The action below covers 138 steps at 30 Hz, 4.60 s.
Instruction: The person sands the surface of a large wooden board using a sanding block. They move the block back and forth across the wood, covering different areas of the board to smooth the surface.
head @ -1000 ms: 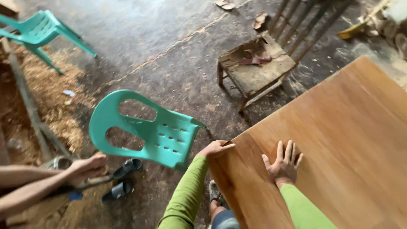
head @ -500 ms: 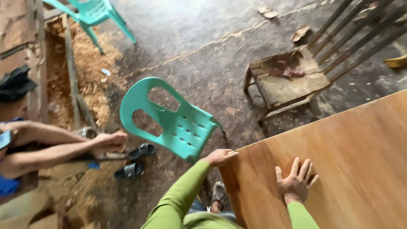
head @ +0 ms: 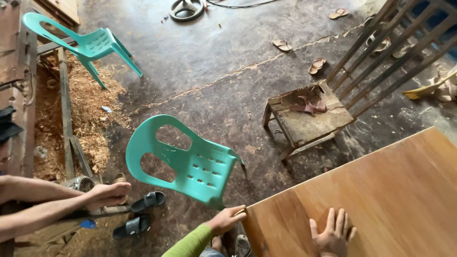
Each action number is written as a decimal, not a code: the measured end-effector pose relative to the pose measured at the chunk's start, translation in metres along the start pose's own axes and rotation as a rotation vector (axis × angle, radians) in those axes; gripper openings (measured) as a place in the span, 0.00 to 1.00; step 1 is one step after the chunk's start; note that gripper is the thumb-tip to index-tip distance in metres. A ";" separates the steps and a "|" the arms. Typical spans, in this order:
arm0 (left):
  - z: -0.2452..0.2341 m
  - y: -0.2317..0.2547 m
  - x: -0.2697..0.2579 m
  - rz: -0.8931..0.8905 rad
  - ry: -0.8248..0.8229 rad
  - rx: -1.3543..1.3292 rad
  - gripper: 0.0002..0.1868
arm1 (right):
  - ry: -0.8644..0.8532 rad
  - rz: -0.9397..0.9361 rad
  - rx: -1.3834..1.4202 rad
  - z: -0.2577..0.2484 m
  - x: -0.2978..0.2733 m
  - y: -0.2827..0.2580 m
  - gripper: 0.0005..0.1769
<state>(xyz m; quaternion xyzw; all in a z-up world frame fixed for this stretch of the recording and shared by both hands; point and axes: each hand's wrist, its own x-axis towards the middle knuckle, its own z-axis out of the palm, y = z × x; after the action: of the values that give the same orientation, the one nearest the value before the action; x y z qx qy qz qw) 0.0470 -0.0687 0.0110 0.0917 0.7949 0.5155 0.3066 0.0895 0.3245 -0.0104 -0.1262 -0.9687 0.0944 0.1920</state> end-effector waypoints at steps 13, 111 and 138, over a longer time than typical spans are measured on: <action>0.065 0.051 0.161 0.118 -0.248 0.055 0.49 | -0.011 -0.063 -0.070 -0.006 0.001 0.005 0.45; 0.141 0.053 -0.103 -0.031 0.499 0.661 0.40 | -0.426 -0.510 0.175 -0.064 -0.078 -0.079 0.51; 0.137 0.057 0.011 -0.147 0.849 0.555 0.35 | -0.564 -0.418 0.130 -0.044 -0.022 -0.120 0.46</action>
<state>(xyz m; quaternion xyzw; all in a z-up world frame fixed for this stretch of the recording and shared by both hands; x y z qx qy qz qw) 0.1084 0.0671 0.0184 -0.1037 0.9607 0.2538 -0.0438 0.1015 0.2101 0.0492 0.1183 -0.9804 0.1455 -0.0600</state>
